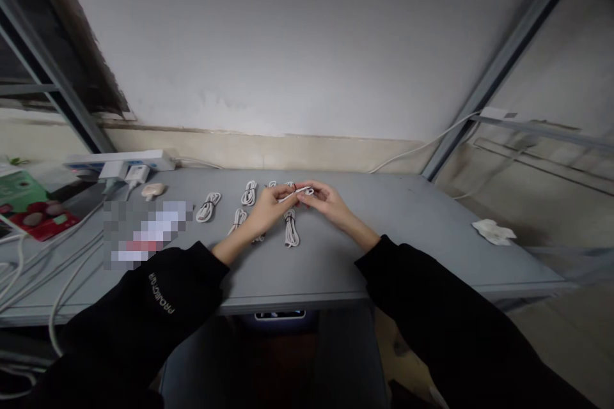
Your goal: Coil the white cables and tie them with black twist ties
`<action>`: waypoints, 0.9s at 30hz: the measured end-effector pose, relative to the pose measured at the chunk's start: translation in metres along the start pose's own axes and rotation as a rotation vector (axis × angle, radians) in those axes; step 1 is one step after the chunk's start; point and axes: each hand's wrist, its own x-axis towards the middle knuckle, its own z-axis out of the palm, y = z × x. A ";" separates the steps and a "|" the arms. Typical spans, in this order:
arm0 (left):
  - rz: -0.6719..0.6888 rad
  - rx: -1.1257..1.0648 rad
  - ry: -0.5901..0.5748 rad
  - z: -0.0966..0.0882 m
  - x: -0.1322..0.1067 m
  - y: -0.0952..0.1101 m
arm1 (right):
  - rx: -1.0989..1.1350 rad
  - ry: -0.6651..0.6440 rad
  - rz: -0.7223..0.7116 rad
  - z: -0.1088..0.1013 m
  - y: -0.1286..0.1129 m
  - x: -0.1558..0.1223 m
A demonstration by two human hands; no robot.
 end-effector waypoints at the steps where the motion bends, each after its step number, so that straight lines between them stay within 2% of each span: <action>1: -0.023 -0.038 0.025 0.001 0.000 0.000 | 0.004 0.003 0.006 0.000 0.001 0.000; 5: -0.051 -0.096 0.075 0.001 0.000 -0.001 | 0.007 0.025 0.028 0.000 0.002 0.000; 10: -0.001 0.024 0.133 -0.001 0.001 -0.003 | 0.081 0.089 0.050 0.002 0.005 0.001; 16: 0.037 0.015 0.191 -0.002 0.004 -0.012 | 0.225 0.073 0.196 0.004 0.007 0.003; 21: 0.063 -0.015 0.175 -0.001 0.005 -0.017 | 0.264 0.071 0.307 0.005 0.004 0.003; 27: 0.111 0.006 0.119 -0.001 0.004 -0.017 | 0.324 0.100 0.349 0.006 0.000 -0.001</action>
